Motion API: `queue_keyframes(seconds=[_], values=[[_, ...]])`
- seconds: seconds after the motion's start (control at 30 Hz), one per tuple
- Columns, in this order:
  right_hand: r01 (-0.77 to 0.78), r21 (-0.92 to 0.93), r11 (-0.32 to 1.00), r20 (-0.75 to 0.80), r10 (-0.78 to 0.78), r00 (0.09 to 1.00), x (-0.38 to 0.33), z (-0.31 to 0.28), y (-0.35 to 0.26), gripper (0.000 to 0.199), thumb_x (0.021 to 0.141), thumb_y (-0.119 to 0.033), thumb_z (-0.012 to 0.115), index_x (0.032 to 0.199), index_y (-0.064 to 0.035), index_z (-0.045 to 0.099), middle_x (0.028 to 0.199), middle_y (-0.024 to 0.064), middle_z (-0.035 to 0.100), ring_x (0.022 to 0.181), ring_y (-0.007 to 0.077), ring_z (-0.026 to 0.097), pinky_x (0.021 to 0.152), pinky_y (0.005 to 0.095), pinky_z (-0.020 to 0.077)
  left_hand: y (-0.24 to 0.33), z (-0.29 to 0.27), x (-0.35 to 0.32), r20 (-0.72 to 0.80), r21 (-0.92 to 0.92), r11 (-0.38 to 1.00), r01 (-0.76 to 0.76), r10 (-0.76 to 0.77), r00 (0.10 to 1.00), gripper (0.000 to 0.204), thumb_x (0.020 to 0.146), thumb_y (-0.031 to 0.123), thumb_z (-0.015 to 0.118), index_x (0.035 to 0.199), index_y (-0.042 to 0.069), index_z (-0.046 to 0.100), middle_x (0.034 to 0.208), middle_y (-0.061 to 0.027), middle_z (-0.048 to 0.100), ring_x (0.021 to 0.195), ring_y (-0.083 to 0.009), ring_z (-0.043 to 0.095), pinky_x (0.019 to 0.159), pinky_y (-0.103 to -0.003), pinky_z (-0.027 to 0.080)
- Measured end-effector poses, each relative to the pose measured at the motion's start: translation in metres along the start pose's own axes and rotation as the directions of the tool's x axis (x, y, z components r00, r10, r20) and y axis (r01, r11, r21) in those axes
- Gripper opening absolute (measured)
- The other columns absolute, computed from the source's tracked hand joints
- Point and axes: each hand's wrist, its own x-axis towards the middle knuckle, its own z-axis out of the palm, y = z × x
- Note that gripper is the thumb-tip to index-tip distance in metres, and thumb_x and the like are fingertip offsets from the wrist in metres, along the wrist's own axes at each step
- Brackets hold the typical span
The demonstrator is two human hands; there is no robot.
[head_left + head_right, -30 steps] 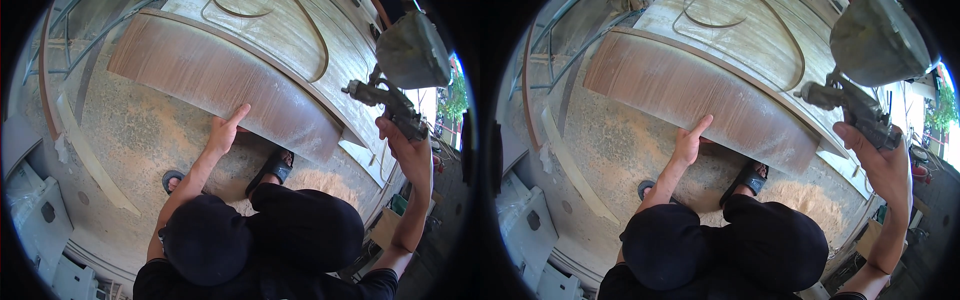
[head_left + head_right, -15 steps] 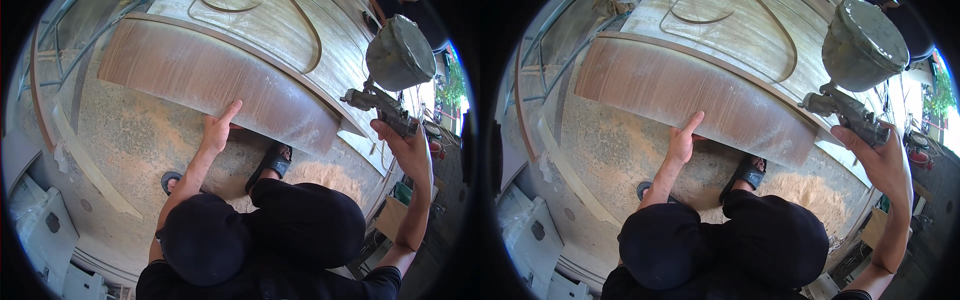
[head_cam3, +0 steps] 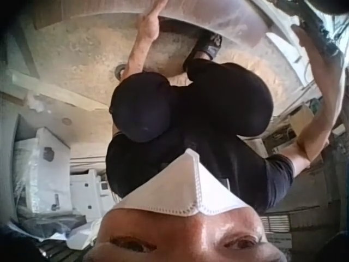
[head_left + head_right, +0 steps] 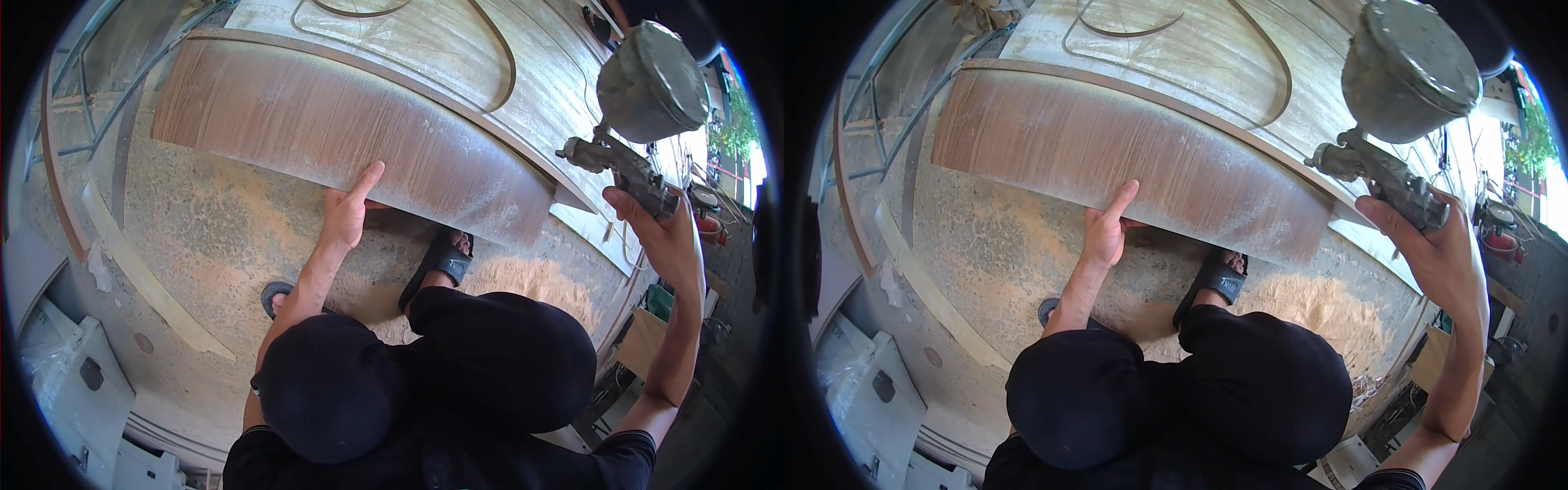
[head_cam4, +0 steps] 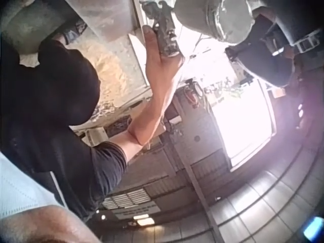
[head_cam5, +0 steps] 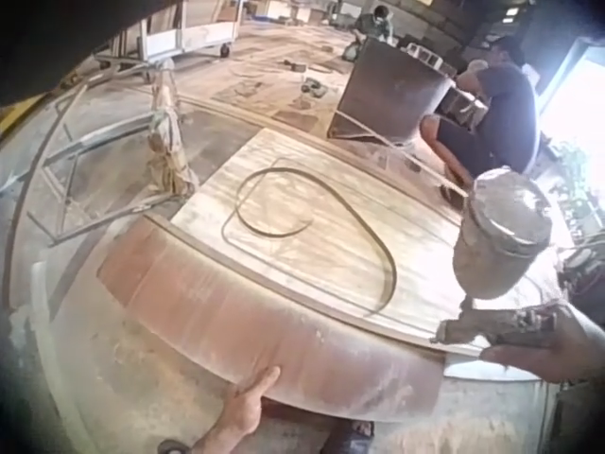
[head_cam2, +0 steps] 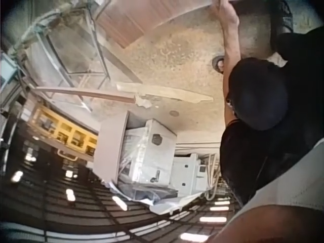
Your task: The person applies a spray coating to curved wood panels using an industrial spray gun in a workshop.
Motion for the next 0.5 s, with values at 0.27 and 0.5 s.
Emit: queue_keyframes(seconds=[0.27,0.5], values=[[0.143,0.056,0.988,-0.115,-0.136,0.984,-0.002,-0.001,-0.007,0.031,0.096,-0.035,0.081,0.105,-0.0058,0.076,0.072,-0.0065,0.061,0.055,0.0008,0.044,0.049,0.0238,0.0288,0.009,0.004,-0.002,-0.018,0.022,0.983,0.18,-0.179,0.984,0.05,0.102,0.015,0.071,0.146,-0.001,0.055,0.14,-0.0122,0.063,0.124,-0.0199,0.063,0.099,-0.034,0.057],[-0.014,-0.021,1.0,0.037,0.015,0.999,0.001,-0.006,0.028,0.035,0.097,-0.031,0.081,0.105,0.002,0.072,0.079,-0.0015,0.062,0.073,0.0088,0.052,0.069,0.0279,0.0467,0.005,-0.001,0.0,-0.01,0.071,0.992,0.104,-0.103,0.995,0.048,0.102,0.017,0.071,0.144,0.0,0.055,0.136,-0.012,0.064,0.117,-0.0183,0.067,0.082,-0.033,0.066]])
